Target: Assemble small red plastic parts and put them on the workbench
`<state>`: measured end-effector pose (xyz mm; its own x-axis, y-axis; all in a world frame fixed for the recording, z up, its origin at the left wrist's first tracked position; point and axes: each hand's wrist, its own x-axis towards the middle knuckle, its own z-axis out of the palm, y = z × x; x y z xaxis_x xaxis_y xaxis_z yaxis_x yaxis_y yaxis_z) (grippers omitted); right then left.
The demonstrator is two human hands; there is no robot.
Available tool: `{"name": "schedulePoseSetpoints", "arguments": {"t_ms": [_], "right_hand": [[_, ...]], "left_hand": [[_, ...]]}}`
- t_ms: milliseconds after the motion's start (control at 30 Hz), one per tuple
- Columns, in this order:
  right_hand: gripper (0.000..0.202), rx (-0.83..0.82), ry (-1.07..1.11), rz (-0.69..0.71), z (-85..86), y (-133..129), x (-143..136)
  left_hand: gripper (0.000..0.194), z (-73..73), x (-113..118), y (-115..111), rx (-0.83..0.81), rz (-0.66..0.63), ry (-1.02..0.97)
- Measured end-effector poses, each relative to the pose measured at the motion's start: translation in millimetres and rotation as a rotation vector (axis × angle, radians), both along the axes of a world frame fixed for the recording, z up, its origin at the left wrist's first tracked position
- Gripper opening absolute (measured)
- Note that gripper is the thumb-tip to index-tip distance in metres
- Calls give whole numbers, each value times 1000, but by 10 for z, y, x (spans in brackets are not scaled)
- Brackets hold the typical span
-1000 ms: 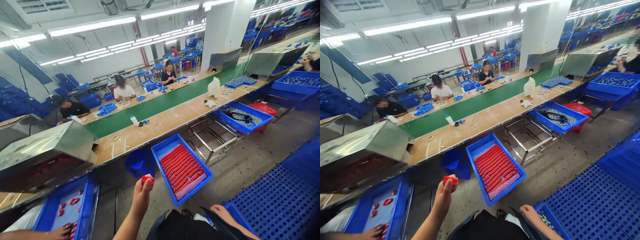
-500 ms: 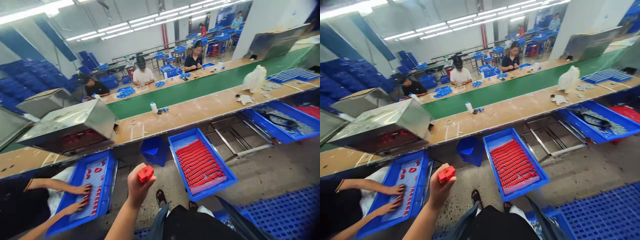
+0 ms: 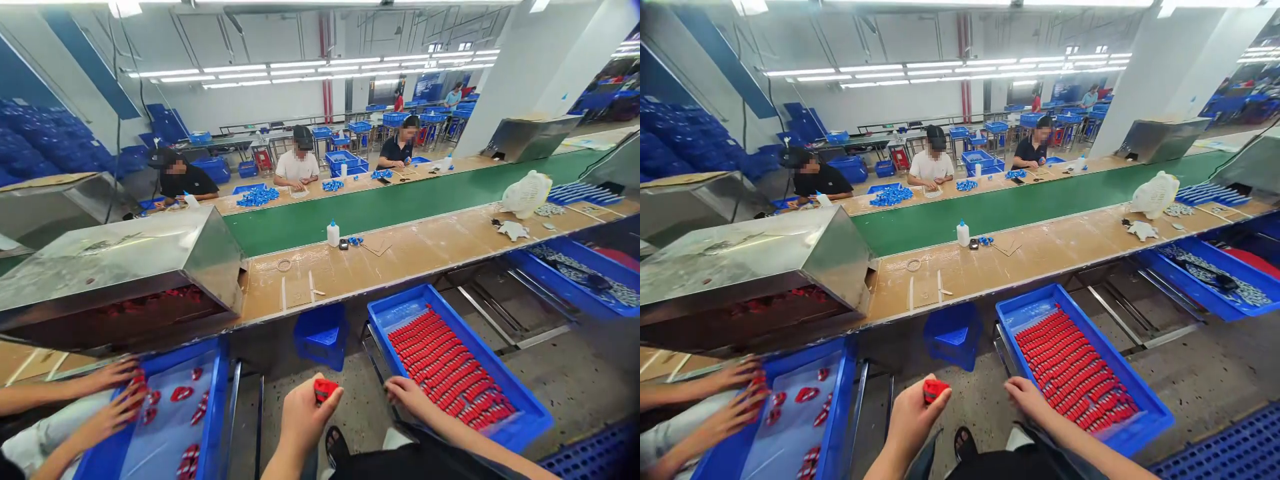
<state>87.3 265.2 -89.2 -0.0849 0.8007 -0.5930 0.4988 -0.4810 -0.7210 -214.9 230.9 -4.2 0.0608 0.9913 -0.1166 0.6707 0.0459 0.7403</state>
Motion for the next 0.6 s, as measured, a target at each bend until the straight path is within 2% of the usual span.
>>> {"name": "schedulePoseSetpoints", "arguments": {"t_ms": [100,133,233,300,367,433,533,600], "right_hand": [[73,-100,277,164,115,290,-676],[76,-132,376,235,175,368,-861],[67,-183,577,380,312,556,-1226],[59,-177,616,415,307,691,-1328],[54,-176,638,425,219,883,-1367],[54,-192,621,393,75,1162,-1384],[51,-188,475,255,-171,1770,-1377],[47,-158,348,155,-334,2287,-1339]], "left_hand": [[47,-89,-98,212,-70,-138,149],[46,-121,-123,289,-82,-179,184],[36,-242,-184,539,-97,-264,273],[25,-323,-215,727,-114,-274,307],[21,-384,-234,941,-136,-258,319],[28,-427,-236,1177,-163,-228,311],[44,-518,-220,1532,-244,-108,190],[43,-639,-214,1724,-336,-1,61]]}}
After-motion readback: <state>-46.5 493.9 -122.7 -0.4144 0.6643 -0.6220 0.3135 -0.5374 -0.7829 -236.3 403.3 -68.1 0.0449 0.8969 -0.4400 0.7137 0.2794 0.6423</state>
